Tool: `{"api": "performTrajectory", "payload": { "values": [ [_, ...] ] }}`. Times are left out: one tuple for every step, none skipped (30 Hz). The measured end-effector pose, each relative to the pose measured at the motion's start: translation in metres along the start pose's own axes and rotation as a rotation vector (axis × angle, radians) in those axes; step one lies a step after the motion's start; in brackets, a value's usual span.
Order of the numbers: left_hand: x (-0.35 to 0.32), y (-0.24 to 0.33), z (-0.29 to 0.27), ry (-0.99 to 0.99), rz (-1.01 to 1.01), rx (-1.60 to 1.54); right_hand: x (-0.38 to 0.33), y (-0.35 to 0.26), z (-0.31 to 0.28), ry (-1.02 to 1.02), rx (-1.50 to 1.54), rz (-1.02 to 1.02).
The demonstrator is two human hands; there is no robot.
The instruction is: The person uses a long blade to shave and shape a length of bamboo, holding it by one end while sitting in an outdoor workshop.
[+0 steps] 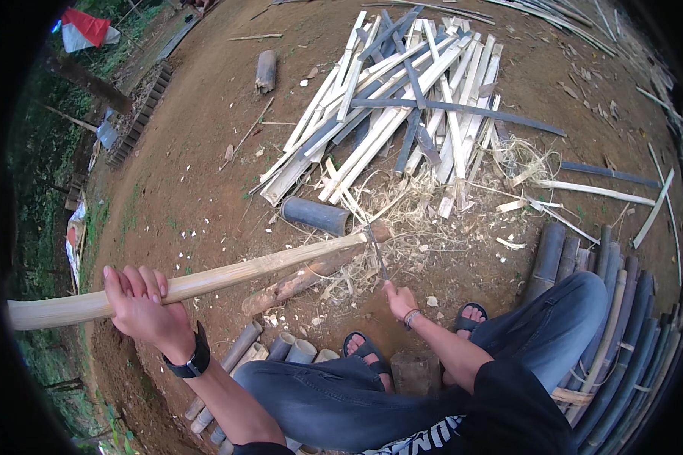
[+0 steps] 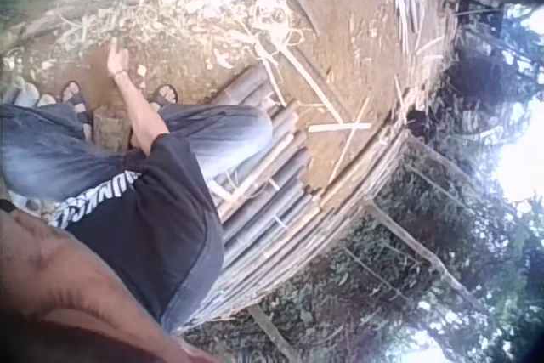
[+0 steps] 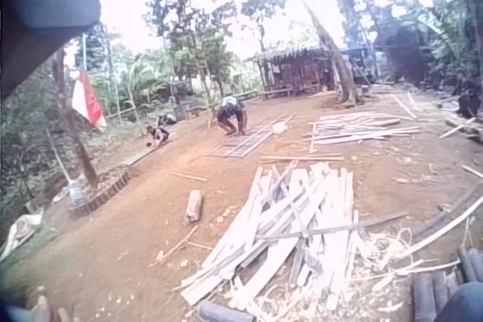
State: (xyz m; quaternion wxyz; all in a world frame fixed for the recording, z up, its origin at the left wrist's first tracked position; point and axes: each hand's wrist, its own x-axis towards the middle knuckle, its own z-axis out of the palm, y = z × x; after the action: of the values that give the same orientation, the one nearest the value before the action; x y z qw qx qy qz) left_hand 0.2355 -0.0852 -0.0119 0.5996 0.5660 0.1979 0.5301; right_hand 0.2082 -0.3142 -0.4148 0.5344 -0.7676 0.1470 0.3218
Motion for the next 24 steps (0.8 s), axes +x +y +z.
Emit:
{"api": "performTrajectory", "payload": {
  "values": [
    [0.003,0.003,0.003,0.004,0.019,-0.013,0.002,0.000,0.003,-0.012,0.029,0.085],
    [-0.001,0.001,0.000,0.018,0.013,-0.001,-0.005,-0.014,-0.008,-0.017,0.129,0.047],
    [-0.002,-0.001,-0.004,0.017,0.004,0.016,-0.012,-0.035,-0.018,-0.008,0.232,-0.051],
    [0.003,-0.001,-0.010,0.030,-0.006,0.021,-0.019,-0.060,-0.022,0.013,0.254,-0.134],
    [0.001,-0.001,-0.008,0.022,-0.001,0.022,-0.025,-0.073,-0.024,0.042,0.280,-0.209],
    [0.000,-0.001,-0.005,0.015,0.004,0.023,-0.027,-0.076,-0.022,0.043,0.323,-0.278],
    [-0.001,-0.001,-0.003,0.009,0.010,0.025,-0.027,-0.078,-0.019,0.043,0.365,-0.347],
    [-0.001,0.000,0.001,0.015,0.014,0.034,-0.028,-0.079,-0.016,0.039,0.408,-0.418],
    [-0.003,0.002,0.009,0.014,0.015,0.035,-0.020,-0.062,-0.009,-0.012,0.297,-0.256],
    [-0.009,0.001,0.016,0.009,-0.003,0.033,-0.008,-0.020,0.002,-0.048,0.181,-0.081],
    [-0.009,0.002,0.015,0.001,0.001,0.034,-0.006,-0.023,0.005,-0.101,0.064,0.079],
    [-0.008,0.003,0.010,-0.008,0.004,0.033,-0.005,-0.023,0.002,-0.182,0.212,0.132],
    [-0.005,0.004,0.009,-0.018,0.007,0.032,0.001,-0.027,0.000,-0.159,0.303,0.063],
    [-0.003,0.000,0.001,-0.025,0.016,0.020,-0.007,-0.046,-0.002,-0.153,0.382,0.026],
    [-0.003,-0.003,-0.003,-0.014,0.000,0.043,-0.019,-0.061,-0.004,-0.140,0.476,-0.011],
    [0.001,-0.001,-0.003,0.007,0.015,0.042,-0.025,-0.083,-0.010,-0.144,0.496,-0.147],
    [0.002,-0.001,-0.002,0.023,0.013,0.044,-0.030,-0.092,-0.016,-0.113,0.470,-0.263],
    [0.001,-0.002,-0.001,0.021,0.006,0.045,-0.036,-0.097,-0.020,-0.080,0.442,-0.372],
    [-0.001,-0.003,0.000,0.020,-0.001,0.047,-0.039,-0.098,-0.021,-0.047,0.412,-0.481],
    [-0.004,0.000,0.010,0.007,-0.004,0.025,-0.021,-0.064,-0.014,0.048,0.224,-0.577],
    [-0.007,0.001,0.017,0.006,-0.009,0.024,-0.008,-0.036,-0.010,0.016,0.146,-0.353],
    [-0.010,0.003,0.020,0.009,-0.015,0.033,-0.001,-0.010,-0.005,-0.025,0.069,-0.122],
    [-0.010,0.002,0.023,0.006,-0.016,0.033,0.006,-0.001,-0.003,-0.059,-0.002,0.102],
    [-0.007,0.001,0.020,0.000,0.006,0.021,-0.008,-0.021,-0.002,-0.114,0.232,0.218]
  ]
}}
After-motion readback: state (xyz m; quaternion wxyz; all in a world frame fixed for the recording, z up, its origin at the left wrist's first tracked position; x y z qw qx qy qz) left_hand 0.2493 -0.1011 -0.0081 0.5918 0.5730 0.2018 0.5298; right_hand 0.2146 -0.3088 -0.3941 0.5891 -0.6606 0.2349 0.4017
